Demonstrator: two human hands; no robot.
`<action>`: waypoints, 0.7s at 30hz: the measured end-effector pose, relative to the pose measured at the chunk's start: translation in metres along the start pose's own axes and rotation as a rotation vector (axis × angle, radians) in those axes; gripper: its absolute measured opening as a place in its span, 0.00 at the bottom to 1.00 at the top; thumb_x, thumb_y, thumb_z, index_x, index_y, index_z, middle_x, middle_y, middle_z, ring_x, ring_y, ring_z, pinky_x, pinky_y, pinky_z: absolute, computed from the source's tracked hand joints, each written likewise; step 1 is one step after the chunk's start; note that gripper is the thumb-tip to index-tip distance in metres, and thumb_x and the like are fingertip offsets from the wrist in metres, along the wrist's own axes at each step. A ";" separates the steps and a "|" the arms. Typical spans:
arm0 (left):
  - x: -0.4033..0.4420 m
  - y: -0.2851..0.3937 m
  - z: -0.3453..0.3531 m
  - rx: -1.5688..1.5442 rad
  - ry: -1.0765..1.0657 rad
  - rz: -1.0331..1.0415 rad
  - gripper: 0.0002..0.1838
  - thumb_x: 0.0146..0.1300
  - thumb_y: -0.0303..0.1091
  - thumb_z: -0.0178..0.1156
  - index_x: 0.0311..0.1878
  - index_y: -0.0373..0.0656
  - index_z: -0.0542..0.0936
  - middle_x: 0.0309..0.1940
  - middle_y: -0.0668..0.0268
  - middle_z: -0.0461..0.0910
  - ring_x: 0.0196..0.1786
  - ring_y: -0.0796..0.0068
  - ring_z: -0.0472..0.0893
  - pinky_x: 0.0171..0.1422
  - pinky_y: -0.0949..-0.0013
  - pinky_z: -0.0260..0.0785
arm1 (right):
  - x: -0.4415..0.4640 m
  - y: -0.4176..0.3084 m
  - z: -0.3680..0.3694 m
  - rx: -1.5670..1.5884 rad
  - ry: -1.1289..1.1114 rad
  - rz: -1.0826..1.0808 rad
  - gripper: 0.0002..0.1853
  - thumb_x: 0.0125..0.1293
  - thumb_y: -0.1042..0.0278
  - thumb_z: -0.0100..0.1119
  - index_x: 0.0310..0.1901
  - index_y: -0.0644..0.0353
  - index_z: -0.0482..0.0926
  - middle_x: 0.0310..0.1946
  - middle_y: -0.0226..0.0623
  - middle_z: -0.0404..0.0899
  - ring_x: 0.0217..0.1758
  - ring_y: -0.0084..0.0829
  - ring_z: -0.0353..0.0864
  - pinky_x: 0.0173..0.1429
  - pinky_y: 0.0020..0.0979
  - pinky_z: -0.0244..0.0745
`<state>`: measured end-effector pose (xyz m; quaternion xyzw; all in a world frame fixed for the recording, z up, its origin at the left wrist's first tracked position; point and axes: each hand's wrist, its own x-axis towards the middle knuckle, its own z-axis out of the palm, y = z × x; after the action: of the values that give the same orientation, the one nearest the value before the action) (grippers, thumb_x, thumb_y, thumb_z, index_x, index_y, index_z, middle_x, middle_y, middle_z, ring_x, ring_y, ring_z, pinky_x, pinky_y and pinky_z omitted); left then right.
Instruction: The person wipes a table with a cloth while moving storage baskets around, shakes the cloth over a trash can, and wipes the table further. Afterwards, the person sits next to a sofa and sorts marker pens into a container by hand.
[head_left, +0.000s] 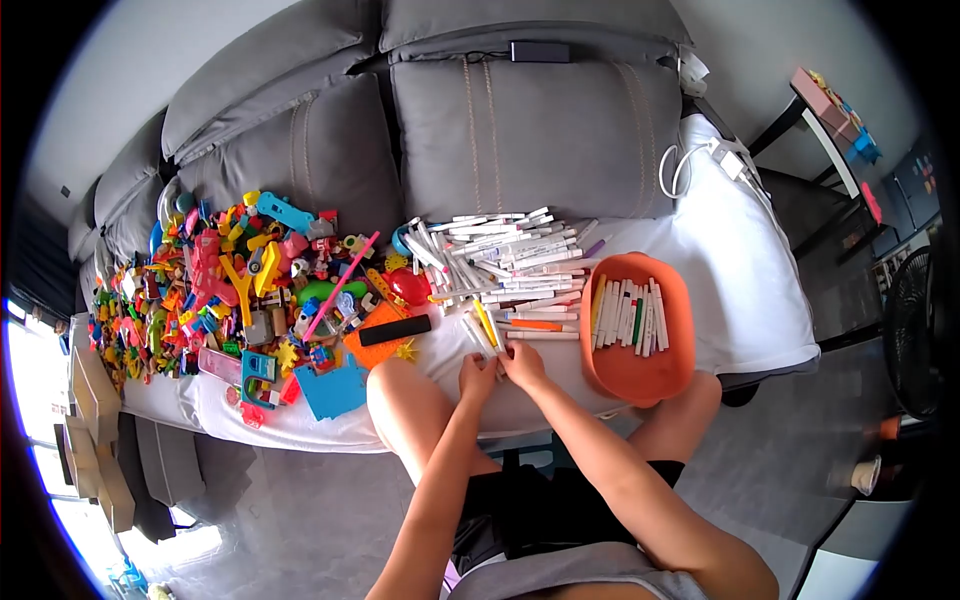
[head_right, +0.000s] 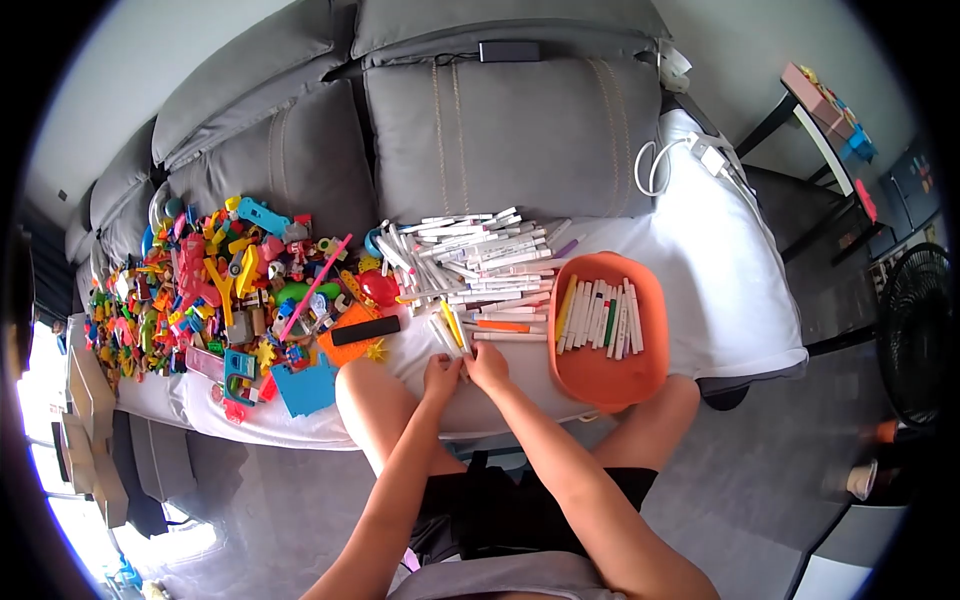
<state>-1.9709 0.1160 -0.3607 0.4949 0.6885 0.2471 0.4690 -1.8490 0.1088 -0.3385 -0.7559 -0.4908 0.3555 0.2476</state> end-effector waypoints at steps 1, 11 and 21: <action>0.002 0.002 0.000 -0.059 -0.016 -0.025 0.22 0.55 0.46 0.64 0.42 0.36 0.77 0.27 0.58 0.81 0.32 0.63 0.80 0.39 0.63 0.71 | -0.002 0.004 -0.001 -0.017 0.030 -0.036 0.14 0.56 0.61 0.63 0.34 0.65 0.81 0.29 0.46 0.82 0.33 0.45 0.82 0.40 0.40 0.76; -0.022 0.070 0.012 -0.241 0.152 0.367 0.14 0.66 0.34 0.55 0.26 0.37 0.68 0.14 0.68 0.67 0.18 0.81 0.65 0.22 0.70 0.59 | -0.066 0.004 -0.095 0.446 0.449 -0.265 0.10 0.64 0.65 0.59 0.38 0.66 0.79 0.23 0.38 0.77 0.22 0.27 0.76 0.28 0.26 0.70; -0.048 0.186 0.152 0.258 -0.171 0.665 0.16 0.59 0.45 0.59 0.37 0.39 0.78 0.25 0.52 0.80 0.30 0.50 0.80 0.36 0.55 0.71 | -0.049 0.097 -0.184 0.290 0.778 -0.046 0.15 0.66 0.66 0.54 0.46 0.72 0.76 0.38 0.52 0.79 0.42 0.43 0.79 0.49 0.34 0.73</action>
<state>-1.7485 0.1255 -0.2583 0.7657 0.4738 0.2551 0.3523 -1.6635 0.0205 -0.2789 -0.7800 -0.3221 0.1031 0.5265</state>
